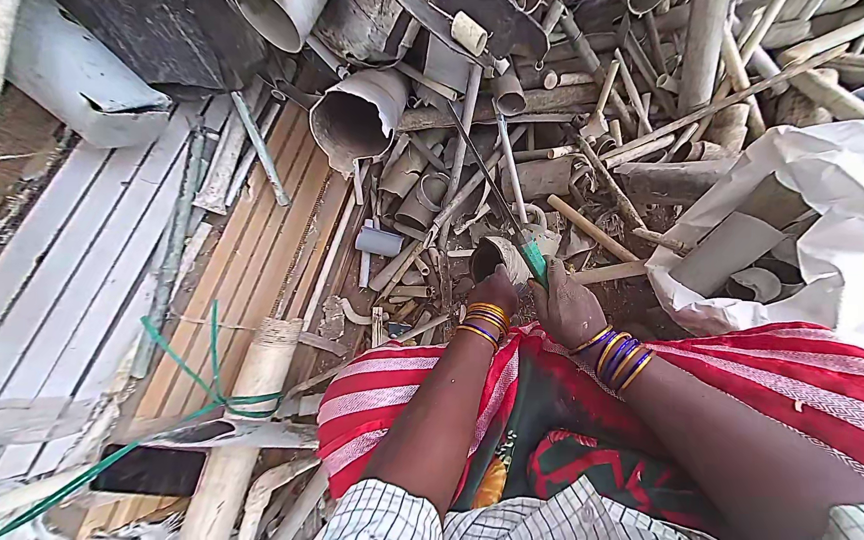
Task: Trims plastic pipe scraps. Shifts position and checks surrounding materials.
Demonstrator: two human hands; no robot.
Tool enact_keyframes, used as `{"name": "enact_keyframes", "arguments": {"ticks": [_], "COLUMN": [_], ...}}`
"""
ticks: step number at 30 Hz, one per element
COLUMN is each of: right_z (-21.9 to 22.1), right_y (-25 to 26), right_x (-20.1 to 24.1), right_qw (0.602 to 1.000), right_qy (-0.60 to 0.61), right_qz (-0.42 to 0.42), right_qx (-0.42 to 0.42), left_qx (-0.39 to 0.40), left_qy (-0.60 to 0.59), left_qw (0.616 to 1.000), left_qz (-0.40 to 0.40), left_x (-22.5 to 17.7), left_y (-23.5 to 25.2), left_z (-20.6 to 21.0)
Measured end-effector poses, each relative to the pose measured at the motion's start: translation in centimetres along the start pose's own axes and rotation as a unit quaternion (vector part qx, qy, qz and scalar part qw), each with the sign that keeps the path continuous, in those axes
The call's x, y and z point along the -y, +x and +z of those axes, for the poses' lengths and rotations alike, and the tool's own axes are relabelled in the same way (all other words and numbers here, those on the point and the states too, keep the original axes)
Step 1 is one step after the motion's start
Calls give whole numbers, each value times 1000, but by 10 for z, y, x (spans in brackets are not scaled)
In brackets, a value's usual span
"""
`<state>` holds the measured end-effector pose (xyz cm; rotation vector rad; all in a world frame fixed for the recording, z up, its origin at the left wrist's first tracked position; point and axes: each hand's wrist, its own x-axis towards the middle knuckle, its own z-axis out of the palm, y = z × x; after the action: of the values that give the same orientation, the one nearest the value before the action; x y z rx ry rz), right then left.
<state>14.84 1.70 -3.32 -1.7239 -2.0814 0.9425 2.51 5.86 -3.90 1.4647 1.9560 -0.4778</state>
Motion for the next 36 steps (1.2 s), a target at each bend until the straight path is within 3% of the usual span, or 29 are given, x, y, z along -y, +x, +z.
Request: {"name": "enact_keyframes", "arguments": {"ticks": [2, 4, 6, 9, 10, 13, 14, 16, 19, 20, 21, 23, 24, 25, 27, 30, 32, 33, 34, 36], "right_z": [-4, -2, -11, -12, -8, -6, -4, -11, -9, -5, -1, -1, 0, 2, -2, -6, 0, 4, 5, 6], "right_y": [12, 22, 20, 6, 5, 18, 22, 21, 6, 3, 1, 5, 13, 18, 17, 5, 3, 2, 3, 16], "right_x": [-3, -12, -5, 1, -1, -4, -6, -2, 4, 4, 4, 5, 3, -1, 2, 6, 3, 2, 2, 0], "right_qw": [975, 954, 975, 999, 999, 965, 955, 970, 996, 989, 990, 996, 980, 970, 982, 988, 972, 981, 994, 979], "right_qy": [-34, -22, -7, 34, 24, -42, -40, -32, 12, 17, 10, -48, -68, -62, -52, -8, -8, -27, -62, -110], "right_qz": [123, 198, 169, 24, 10, 165, 197, 176, 1, -37, -41, 60, 124, 164, 152, -35, -93, -74, -19, 125], "right_qx": [183, 223, 144, -31, -34, 201, 218, 162, -91, -140, -138, 43, 138, 166, 95, -150, -214, -178, -88, 116], "left_qx": [-3, -4, -4, 11, 11, 0, 0, 0, 6, 10, 12, 12, 16, 21, 21, 17, 21, 24, 25, 28], "left_qy": [5, 9, 7, 2, 2, -1, -4, -1, -3, -5, -11, -31, -42, -51, -68, -110, -133, -138, -138, -136], "left_qw": [1000, 1000, 1000, 1000, 1000, 1000, 1000, 1000, 1000, 1000, 999, 999, 999, 998, 997, 992, 989, 988, 988, 988], "left_qz": [-8, -8, 2, 14, 16, 11, 8, 12, 24, 26, 28, 27, 27, 28, 42, 63, 64, 64, 66, 66], "left_x": [-3, -4, -3, 2, 3, 4, 4, 5, 9, 9, 10, 11, 10, 10, 13, 19, 21, 23, 25, 28], "left_y": [-3, -4, -3, -1, -1, -2, -2, -2, -2, -3, -4, -5, -6, -8, -10, -9, -10, -11, -12, -15], "left_z": [-3, -1, -2, -4, -4, -3, -2, -4, -5, -6, -7, -9, -9, -10, -11, -10, -11, -13, -14, -14]}}
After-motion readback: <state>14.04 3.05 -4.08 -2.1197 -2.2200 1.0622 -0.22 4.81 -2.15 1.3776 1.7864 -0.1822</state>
